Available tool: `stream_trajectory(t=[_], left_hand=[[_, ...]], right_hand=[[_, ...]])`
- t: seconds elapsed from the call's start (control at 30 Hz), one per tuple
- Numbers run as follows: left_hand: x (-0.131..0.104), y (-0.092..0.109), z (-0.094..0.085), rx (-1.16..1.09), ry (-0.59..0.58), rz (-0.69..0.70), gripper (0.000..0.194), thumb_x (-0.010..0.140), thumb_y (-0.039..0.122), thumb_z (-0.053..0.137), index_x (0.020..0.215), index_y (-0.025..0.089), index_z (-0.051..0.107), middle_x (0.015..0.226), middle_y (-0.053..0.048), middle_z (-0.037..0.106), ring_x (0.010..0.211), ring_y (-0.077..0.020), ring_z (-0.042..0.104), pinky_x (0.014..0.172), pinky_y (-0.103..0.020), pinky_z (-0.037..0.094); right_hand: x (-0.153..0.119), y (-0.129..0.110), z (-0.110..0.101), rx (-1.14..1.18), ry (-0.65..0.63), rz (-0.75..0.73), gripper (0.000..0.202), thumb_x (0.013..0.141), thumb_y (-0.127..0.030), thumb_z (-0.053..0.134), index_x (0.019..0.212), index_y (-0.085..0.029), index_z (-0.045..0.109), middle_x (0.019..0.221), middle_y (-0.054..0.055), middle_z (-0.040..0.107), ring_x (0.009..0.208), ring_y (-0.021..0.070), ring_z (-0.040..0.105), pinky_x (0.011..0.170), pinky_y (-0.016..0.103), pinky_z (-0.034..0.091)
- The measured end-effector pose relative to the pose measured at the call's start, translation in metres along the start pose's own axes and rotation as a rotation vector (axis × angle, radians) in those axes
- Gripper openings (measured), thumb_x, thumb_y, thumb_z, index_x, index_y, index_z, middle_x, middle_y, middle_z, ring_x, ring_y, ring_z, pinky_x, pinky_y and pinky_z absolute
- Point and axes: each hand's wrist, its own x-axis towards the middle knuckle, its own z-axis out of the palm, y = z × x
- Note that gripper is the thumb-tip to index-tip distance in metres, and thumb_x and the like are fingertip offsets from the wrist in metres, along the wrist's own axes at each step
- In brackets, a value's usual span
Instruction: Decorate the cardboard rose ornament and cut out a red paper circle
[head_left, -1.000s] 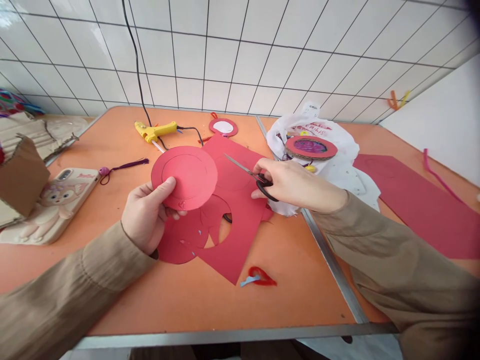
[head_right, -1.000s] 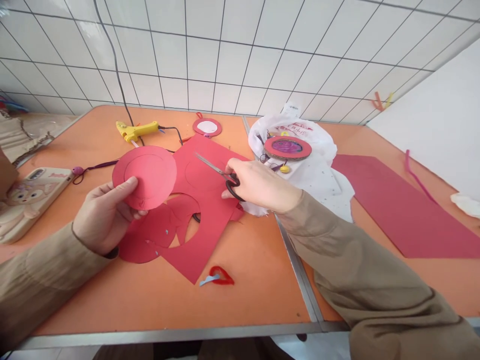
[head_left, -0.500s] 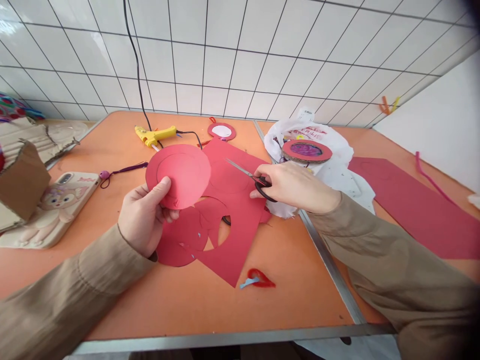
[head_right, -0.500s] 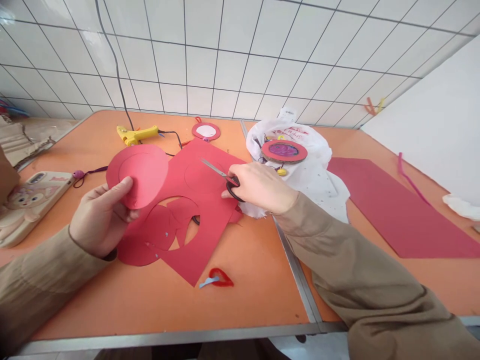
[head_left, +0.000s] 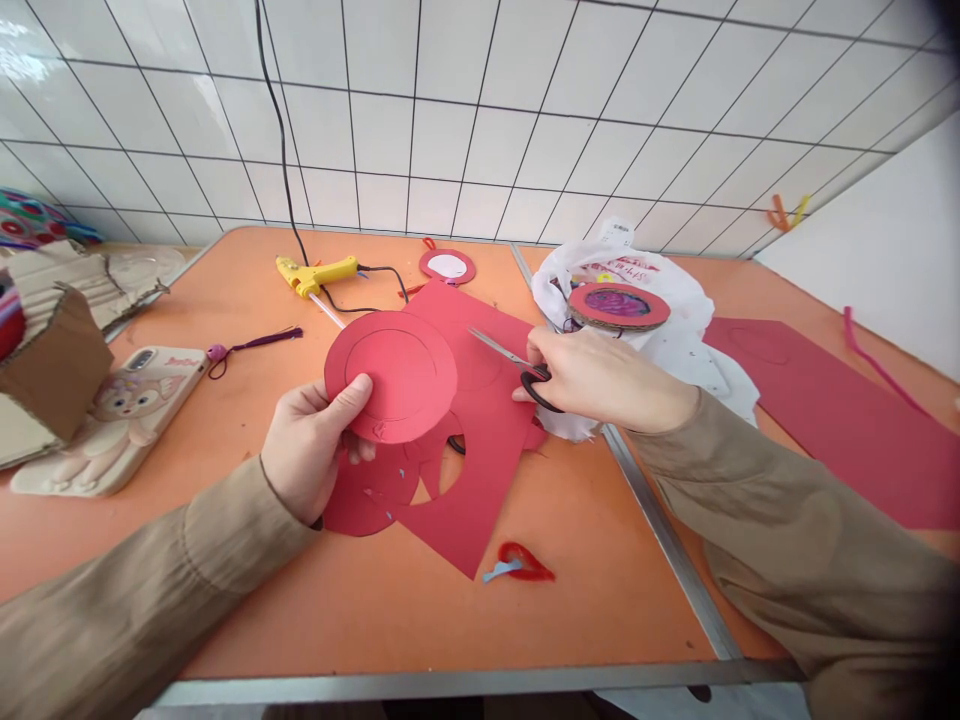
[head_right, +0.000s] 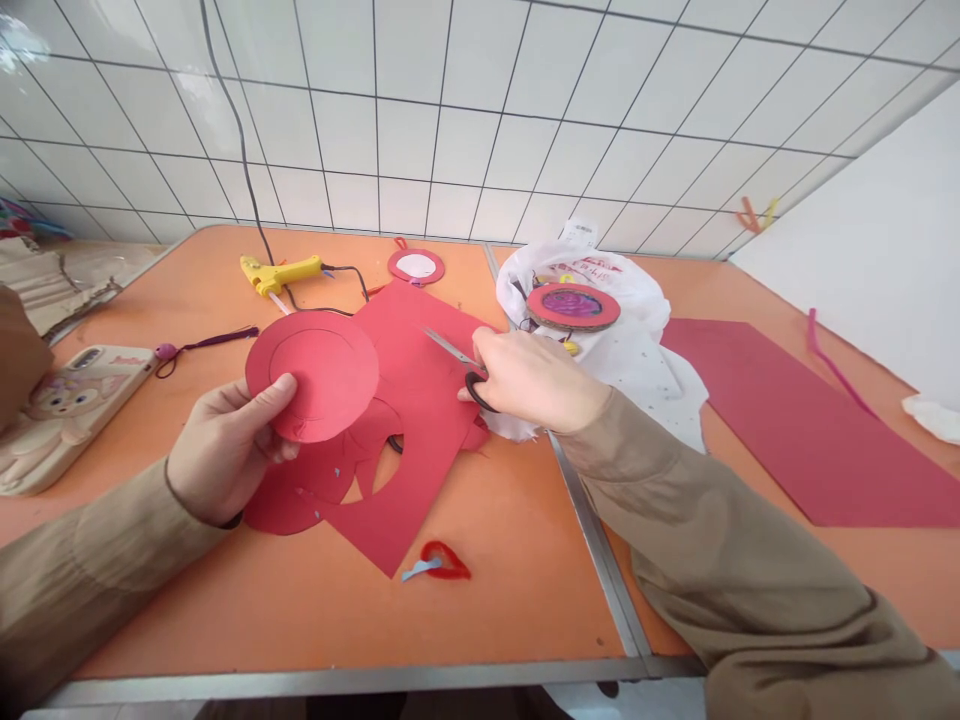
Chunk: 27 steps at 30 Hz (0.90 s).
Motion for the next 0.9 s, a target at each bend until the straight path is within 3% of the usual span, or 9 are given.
stream_trajectory(t=[0.17,0.33,0.5,0.7,0.9], left_hand=[[0.002,0.004,-0.001,-0.022,0.016,0.036,0.029,0.067,0.027,0.077,0.048,0.016,0.058,0.035,0.002,0.051,0.028,-0.0093,0.047,0.030,-0.018,0.034],[0.006,0.008,-0.003,-0.061,0.059,0.114,0.027,0.065,0.028,0.079,0.052,0.016,0.059,0.039,0.002,0.054,0.029,-0.0081,0.046,0.030,-0.017,0.035],[0.006,0.007,-0.004,-0.061,0.078,0.112,0.027,0.065,0.029,0.079,0.054,0.016,0.058,0.041,0.003,0.055,0.029,-0.0080,0.046,0.029,-0.017,0.034],[0.006,0.008,-0.005,-0.074,0.073,0.117,0.027,0.064,0.030,0.079,0.054,0.016,0.059,0.040,0.003,0.055,0.029,-0.0079,0.046,0.028,-0.017,0.034],[0.007,0.008,-0.005,-0.074,0.073,0.096,0.027,0.062,0.030,0.080,0.055,0.015,0.059,0.041,0.002,0.056,0.029,-0.0078,0.047,0.029,-0.017,0.035]], right_hand=[[0.002,-0.001,-0.003,-0.042,-0.085,0.003,0.033,0.081,-0.032,0.061,0.062,-0.022,0.035,0.061,0.002,0.056,0.058,0.0184,0.052,0.050,0.029,0.027],[0.001,0.001,-0.004,-0.025,-0.100,-0.007,0.033,0.077,-0.030,0.062,0.059,-0.022,0.035,0.058,0.002,0.056,0.055,0.0173,0.050,0.048,0.030,0.027],[0.001,0.005,-0.002,0.002,-0.197,-0.040,0.031,0.076,-0.026,0.059,0.055,-0.021,0.037,0.053,0.002,0.055,0.051,0.0163,0.050,0.047,0.030,0.026],[0.003,-0.005,0.000,-0.069,-0.040,0.013,0.038,0.080,-0.042,0.064,0.060,-0.021,0.039,0.064,0.004,0.061,0.061,0.0201,0.055,0.050,0.030,0.027],[0.003,-0.003,0.000,-0.056,-0.122,-0.035,0.041,0.080,-0.041,0.066,0.057,-0.021,0.039,0.061,0.003,0.060,0.058,0.0180,0.052,0.050,0.029,0.027]])
